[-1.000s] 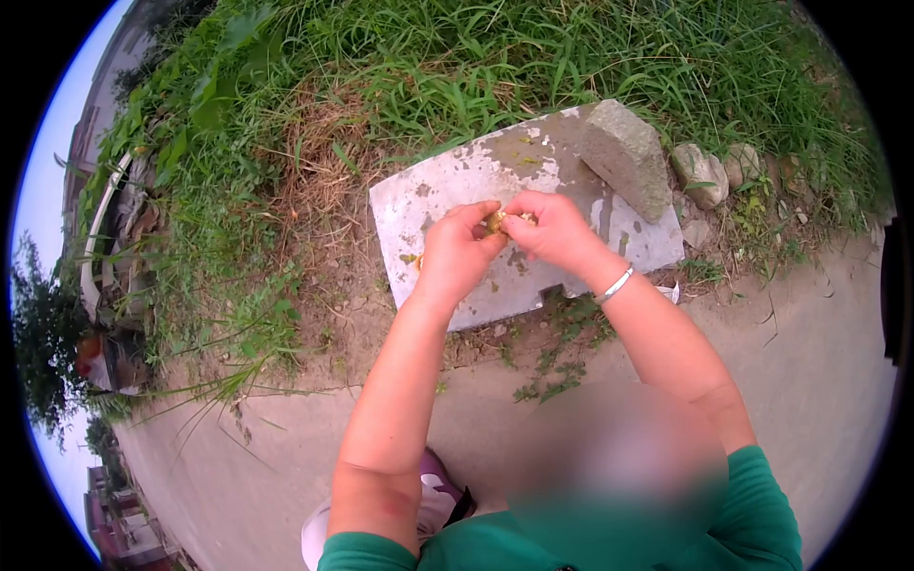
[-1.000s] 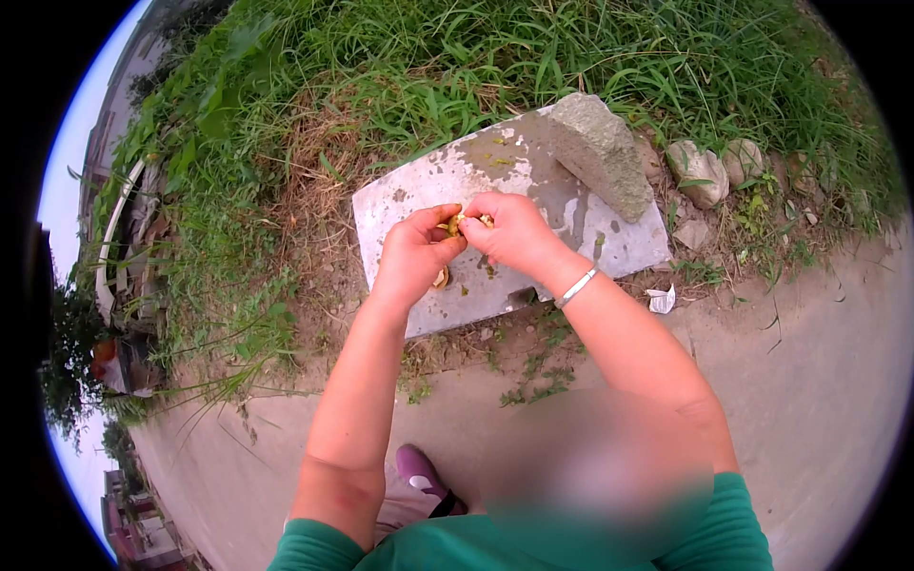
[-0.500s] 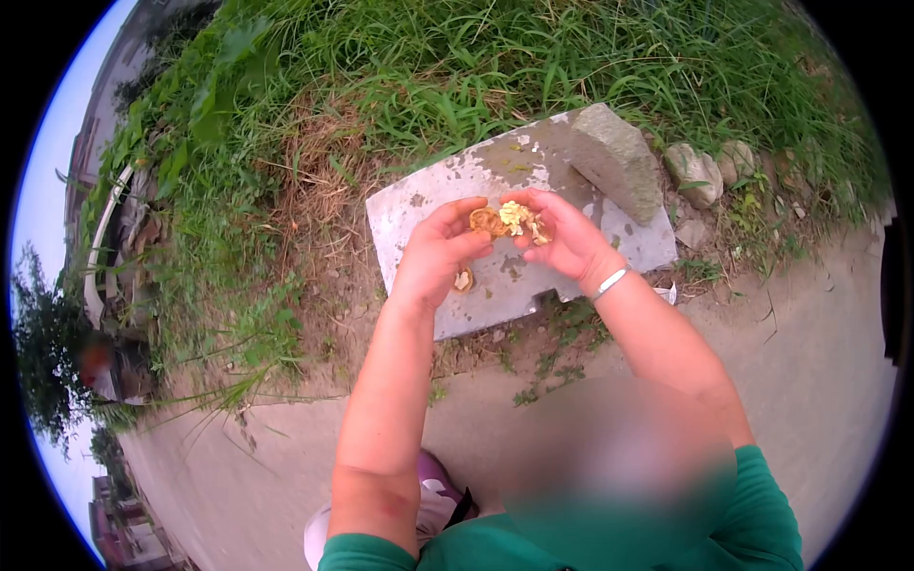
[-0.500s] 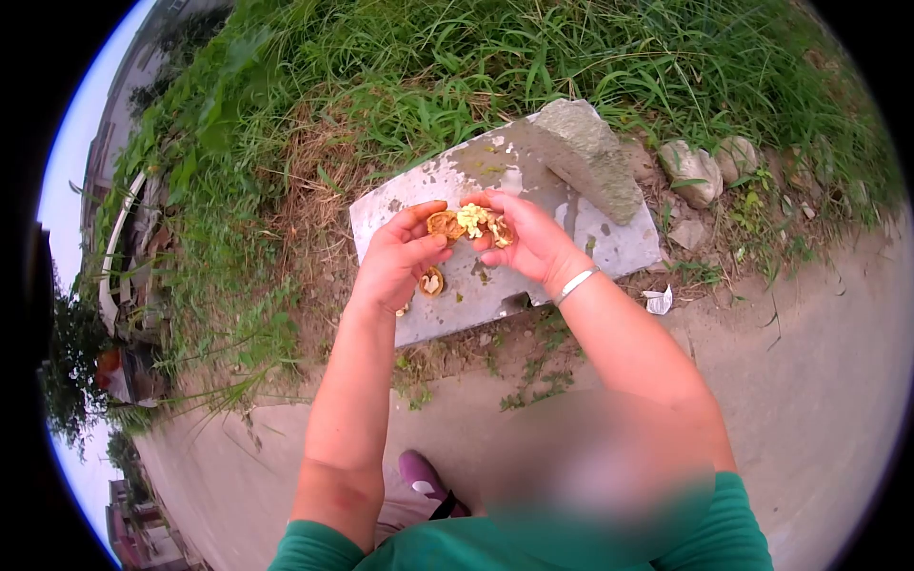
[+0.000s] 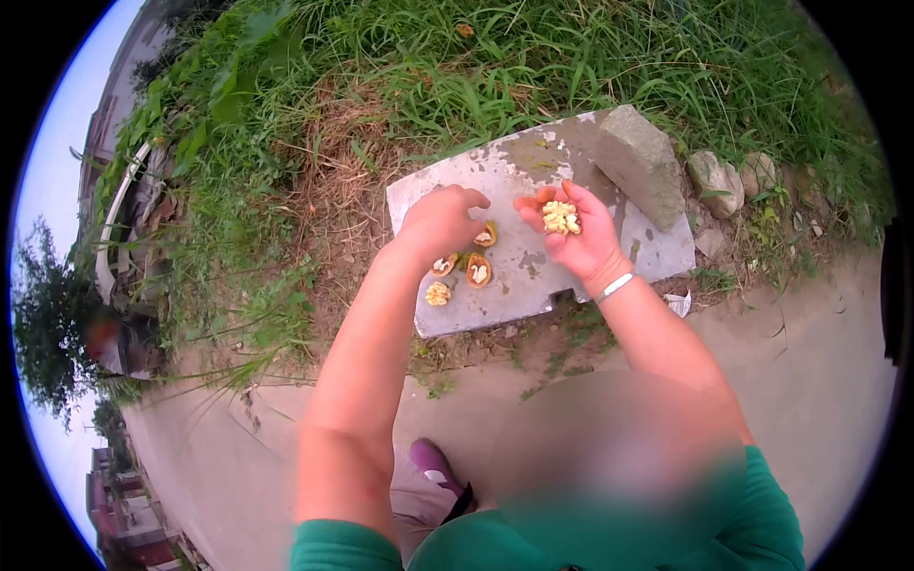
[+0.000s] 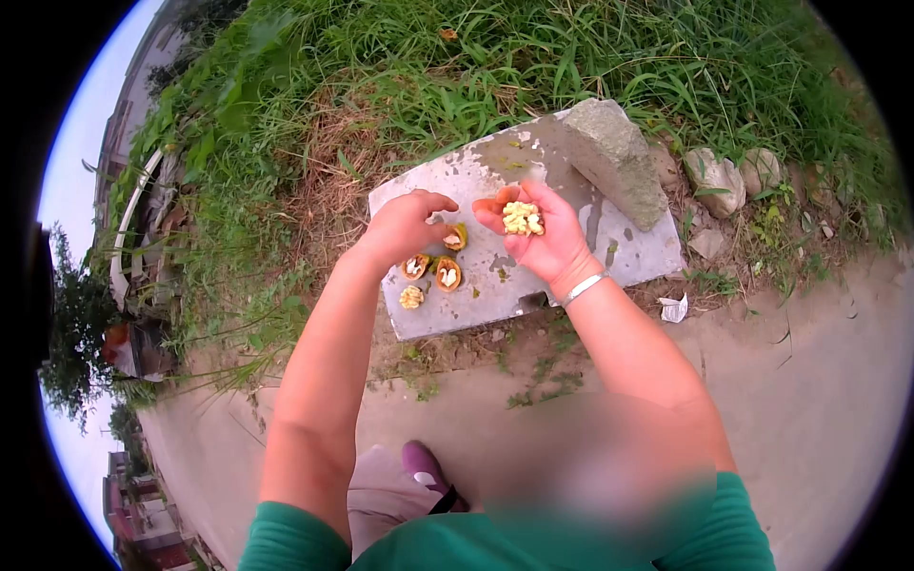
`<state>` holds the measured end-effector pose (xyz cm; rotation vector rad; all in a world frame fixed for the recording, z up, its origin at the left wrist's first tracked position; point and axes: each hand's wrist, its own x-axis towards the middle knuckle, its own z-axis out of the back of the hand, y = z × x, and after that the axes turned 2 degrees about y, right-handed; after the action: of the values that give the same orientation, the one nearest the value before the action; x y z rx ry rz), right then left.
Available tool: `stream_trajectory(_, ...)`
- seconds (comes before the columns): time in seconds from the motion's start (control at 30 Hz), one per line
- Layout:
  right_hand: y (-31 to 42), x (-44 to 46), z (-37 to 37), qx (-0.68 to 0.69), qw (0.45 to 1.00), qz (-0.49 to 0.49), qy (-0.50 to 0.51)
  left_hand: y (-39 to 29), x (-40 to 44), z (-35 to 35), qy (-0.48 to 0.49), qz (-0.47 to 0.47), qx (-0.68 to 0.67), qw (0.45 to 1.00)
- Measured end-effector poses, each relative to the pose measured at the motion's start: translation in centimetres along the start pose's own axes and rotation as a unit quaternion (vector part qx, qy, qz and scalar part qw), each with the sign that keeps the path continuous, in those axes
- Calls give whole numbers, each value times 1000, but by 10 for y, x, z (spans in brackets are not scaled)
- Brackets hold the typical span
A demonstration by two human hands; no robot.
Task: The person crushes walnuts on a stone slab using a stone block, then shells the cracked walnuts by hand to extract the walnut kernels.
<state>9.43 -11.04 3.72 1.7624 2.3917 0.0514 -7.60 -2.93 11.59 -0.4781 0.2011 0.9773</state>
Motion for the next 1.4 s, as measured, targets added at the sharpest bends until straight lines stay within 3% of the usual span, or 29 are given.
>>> stream_trajectory(0.07, -1, 1, 10, -6, 1000, -4, 8, 5, -1, -20, -43, -77, 55, 995)
stream_trajectory(0.17, 0, 4, 11, -112, 993, -13, -22, 5, 4, -26, -19, -100, 127, 987)
stream_trajectory(0.2, 0, 3, 8, -193, 978, -17, -79, 4, 4, -26, -19, -99, 126, 987)
stream_trajectory(0.27, -2, 3, -4, -272, 953, -21, -135, -3, 5, -19, 5, 20, 30, 999)
stream_trajectory(0.3, -4, 2, -7, -335, 930, -14, -149, 2, 6, -19, 5, 20, 31, 999)
stream_trajectory(0.33, -5, 2, -10, -396, 904, -7, -164, 7, 6, -18, 13, 72, -178, 981)
stream_trajectory(0.37, -5, 1, -13, -395, 904, -5, -165, 10, 7, -18, 21, 120, -378, 918)
stream_trajectory(0.4, -5, 0, -15, -421, 893, -6, -161, 12, 6, -21, 0, 115, -465, 878)
stream_trajectory(0.43, -5, 0, -17, -446, 881, -7, -157, 10, 3, -21, 0, 114, -464, 878)
stream_trajectory(0.5, -8, 2, -15, -444, 884, -9, -144, 8, 0, -21, -8, 95, -558, 824)
stream_trajectory(0.87, -10, 1, -22, -410, 907, 28, -92, -9, -6, -31, -25, 35, -610, 792)
stream_trajectory(1.4, -20, 4, -15, -382, 908, 66, -158, -13, 3, -47, -71, 38, -644, 761)
